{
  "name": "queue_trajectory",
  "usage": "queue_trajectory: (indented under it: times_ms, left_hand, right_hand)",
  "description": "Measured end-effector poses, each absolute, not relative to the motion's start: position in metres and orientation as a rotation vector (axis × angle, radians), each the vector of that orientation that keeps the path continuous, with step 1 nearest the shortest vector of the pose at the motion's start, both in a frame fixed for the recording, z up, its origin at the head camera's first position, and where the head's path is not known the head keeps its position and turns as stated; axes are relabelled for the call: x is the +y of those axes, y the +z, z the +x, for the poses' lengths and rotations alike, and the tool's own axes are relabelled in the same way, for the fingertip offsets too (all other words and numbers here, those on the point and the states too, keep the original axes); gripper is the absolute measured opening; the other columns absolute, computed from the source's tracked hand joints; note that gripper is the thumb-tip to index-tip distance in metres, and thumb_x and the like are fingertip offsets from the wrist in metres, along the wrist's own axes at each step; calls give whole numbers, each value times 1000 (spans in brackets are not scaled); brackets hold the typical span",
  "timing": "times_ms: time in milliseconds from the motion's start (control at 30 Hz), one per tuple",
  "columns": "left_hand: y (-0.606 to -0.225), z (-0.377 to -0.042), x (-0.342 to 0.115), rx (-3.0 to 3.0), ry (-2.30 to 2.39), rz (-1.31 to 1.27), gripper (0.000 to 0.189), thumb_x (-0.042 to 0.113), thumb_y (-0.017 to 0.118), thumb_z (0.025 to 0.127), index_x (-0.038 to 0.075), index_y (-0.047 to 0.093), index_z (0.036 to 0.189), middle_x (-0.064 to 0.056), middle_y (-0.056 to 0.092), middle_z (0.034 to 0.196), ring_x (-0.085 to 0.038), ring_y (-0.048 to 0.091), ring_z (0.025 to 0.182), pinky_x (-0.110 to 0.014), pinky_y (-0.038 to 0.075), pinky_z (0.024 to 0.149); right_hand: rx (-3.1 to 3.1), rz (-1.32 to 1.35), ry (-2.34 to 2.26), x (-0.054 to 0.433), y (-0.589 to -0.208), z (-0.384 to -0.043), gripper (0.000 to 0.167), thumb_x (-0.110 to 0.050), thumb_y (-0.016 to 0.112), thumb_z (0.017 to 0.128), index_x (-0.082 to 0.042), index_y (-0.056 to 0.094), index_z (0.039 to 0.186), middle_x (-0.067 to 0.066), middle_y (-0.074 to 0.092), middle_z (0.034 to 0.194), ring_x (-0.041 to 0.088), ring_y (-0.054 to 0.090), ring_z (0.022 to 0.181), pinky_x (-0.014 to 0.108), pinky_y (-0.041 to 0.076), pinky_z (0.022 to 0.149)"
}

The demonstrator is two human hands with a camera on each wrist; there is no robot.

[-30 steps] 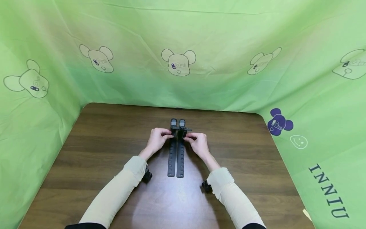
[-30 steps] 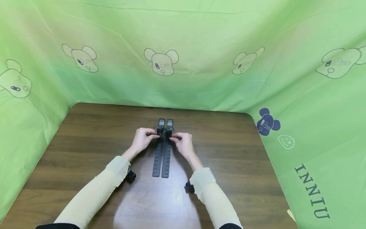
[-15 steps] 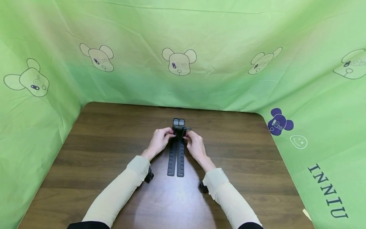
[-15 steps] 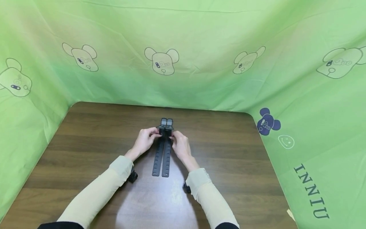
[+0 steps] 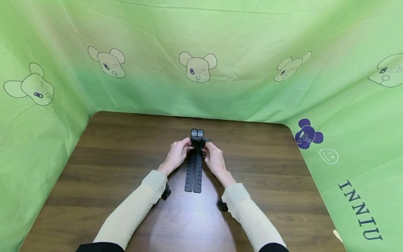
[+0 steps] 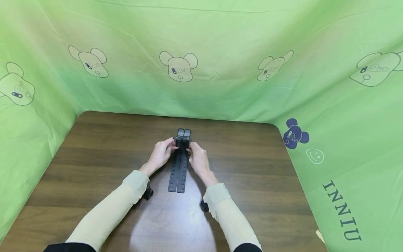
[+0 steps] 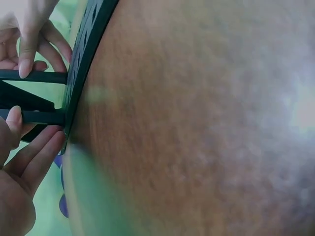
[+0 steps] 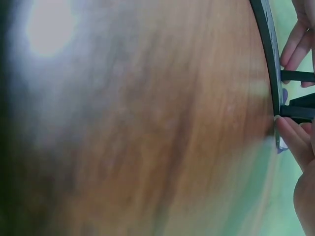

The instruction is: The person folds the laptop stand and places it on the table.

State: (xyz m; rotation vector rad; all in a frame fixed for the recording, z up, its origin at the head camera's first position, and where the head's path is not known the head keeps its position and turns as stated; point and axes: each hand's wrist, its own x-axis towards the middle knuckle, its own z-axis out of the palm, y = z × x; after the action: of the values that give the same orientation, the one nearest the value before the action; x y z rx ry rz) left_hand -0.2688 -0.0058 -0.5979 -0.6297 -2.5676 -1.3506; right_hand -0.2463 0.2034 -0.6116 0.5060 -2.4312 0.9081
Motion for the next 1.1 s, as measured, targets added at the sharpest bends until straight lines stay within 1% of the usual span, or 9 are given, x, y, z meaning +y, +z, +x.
queue_trajectory:
  times_ms: [100, 167, 400, 533, 667, 800, 867, 1000, 1100]
  left_hand:
    - [-607, -275, -5, -2565, -1301, -647, 15, 0, 68, 104, 14, 66, 98, -4, 87, 109, -23, 84, 108, -43, 65, 84]
    - [-609, -276, -5, -2562, -1280, -652, 15, 1, 68, 104, 14, 67, 98, -2, 87, 109, -22, 84, 108, -43, 66, 83]
    - [-599, -270, -4, -2562, -1272, -651, 17, -2, 68, 103, 13, 63, 96, -5, 87, 108, -24, 84, 105, -44, 65, 78]
    - [-572, -258, -6, -2578, -1312, -648, 14, -3, 70, 102, 8, 64, 94, -10, 87, 104, -29, 83, 100, -46, 64, 78]
    - [-553, -251, -12, -2619, -1317, -638, 5, 6, 76, 101, 3, 73, 100, -12, 86, 106, -30, 83, 102, -49, 65, 88]
    - [-543, -252, -20, -2622, -1310, -616, 25, 17, 81, 100, 2, 77, 120, -12, 84, 119, -30, 81, 113, -49, 64, 99]
    - [-537, -253, -25, -2611, -1302, -614, 37, 20, 82, 100, 4, 75, 132, -13, 81, 131, -31, 78, 123, -50, 62, 107]
    - [-528, -254, -31, -2580, -1314, -680, 50, 22, 79, 103, 5, 67, 148, -15, 72, 149, -33, 67, 142, -50, 54, 121]
    - [-523, -252, -34, -2582, -1375, -720, 51, 25, 74, 107, 7, 64, 154, -14, 68, 155, -33, 63, 147, -50, 50, 126]
  right_hand:
    - [-2498, 460, 874, 208, -625, -253, 13, -2, 68, 102, -12, 63, 96, 4, 71, 90, 23, 72, 76, 41, 62, 68]
    - [-2530, 438, 857, 210, -631, -256, 13, -2, 68, 102, -13, 62, 97, 3, 72, 90, 22, 75, 79, 39, 64, 68]
    - [-2608, 403, 862, 212, -632, -258, 15, 1, 65, 101, -12, 59, 101, 5, 74, 92, 28, 78, 84, 46, 66, 72]
    - [-2623, 399, 893, 213, -629, -257, 9, -9, 67, 107, -12, 61, 102, 7, 75, 93, 27, 76, 84, 46, 65, 73]
    - [-2596, 427, 1016, 209, -598, -242, 9, -12, 74, 106, -5, 68, 104, 13, 79, 98, 28, 80, 88, 47, 66, 80]
    - [-2554, 433, 1210, 208, -550, -226, 19, -1, 76, 101, 8, 71, 117, 25, 81, 112, 38, 83, 101, 50, 68, 91]
    - [-2542, 433, 1283, 214, -542, -228, 29, 1, 75, 101, 11, 69, 128, 28, 80, 119, 41, 82, 106, 49, 68, 94]
    - [-2543, 473, 1336, 220, -525, -229, 44, 0, 77, 100, 9, 66, 142, 32, 75, 132, 44, 79, 117, 51, 65, 103]
    - [-2587, 498, 1276, 221, -515, -225, 49, -7, 78, 102, 2, 65, 148, 28, 71, 143, 43, 74, 129, 53, 59, 113]
